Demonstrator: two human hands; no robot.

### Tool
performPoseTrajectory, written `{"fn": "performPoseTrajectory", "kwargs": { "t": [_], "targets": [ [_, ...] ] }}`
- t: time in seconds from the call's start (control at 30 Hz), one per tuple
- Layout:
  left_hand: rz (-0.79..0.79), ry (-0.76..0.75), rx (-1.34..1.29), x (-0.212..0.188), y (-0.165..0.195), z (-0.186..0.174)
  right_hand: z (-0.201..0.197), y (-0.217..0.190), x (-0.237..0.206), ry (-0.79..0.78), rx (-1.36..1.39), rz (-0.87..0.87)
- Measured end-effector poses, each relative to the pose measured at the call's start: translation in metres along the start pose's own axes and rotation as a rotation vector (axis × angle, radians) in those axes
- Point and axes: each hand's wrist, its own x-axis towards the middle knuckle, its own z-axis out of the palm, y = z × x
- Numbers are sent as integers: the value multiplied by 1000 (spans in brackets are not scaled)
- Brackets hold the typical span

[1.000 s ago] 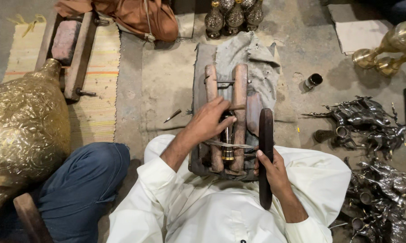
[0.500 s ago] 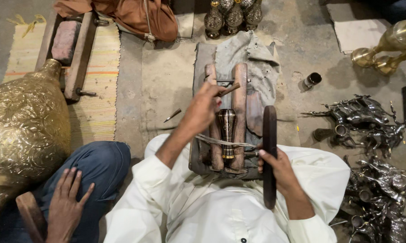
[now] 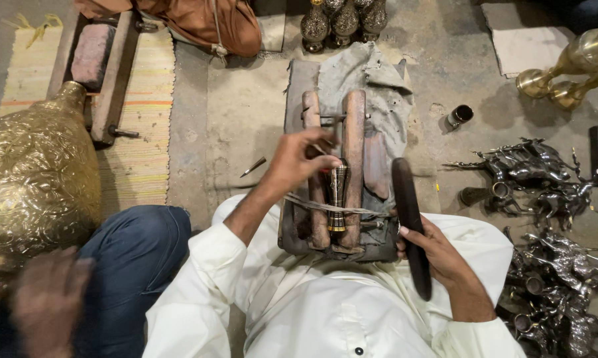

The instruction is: The person sits on the floor with a small brass vessel held in a wooden clamp, holding a chisel against the vessel and striking it with a heavy hammer, repositioning the vessel and chisel between strikes to work its surface.

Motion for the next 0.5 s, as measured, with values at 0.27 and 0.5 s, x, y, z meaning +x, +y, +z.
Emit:
{"fn": "performPoseTrajectory", "kwargs": {
  "t": [0.27,0.5],
  "targets": [
    [409,-131,407,3,36,9,-27,-7,9,197,-471,-295],
    [445,-162,484,4,43,12,4,-79,-17,533,-1014,-1020]
  ]
}}
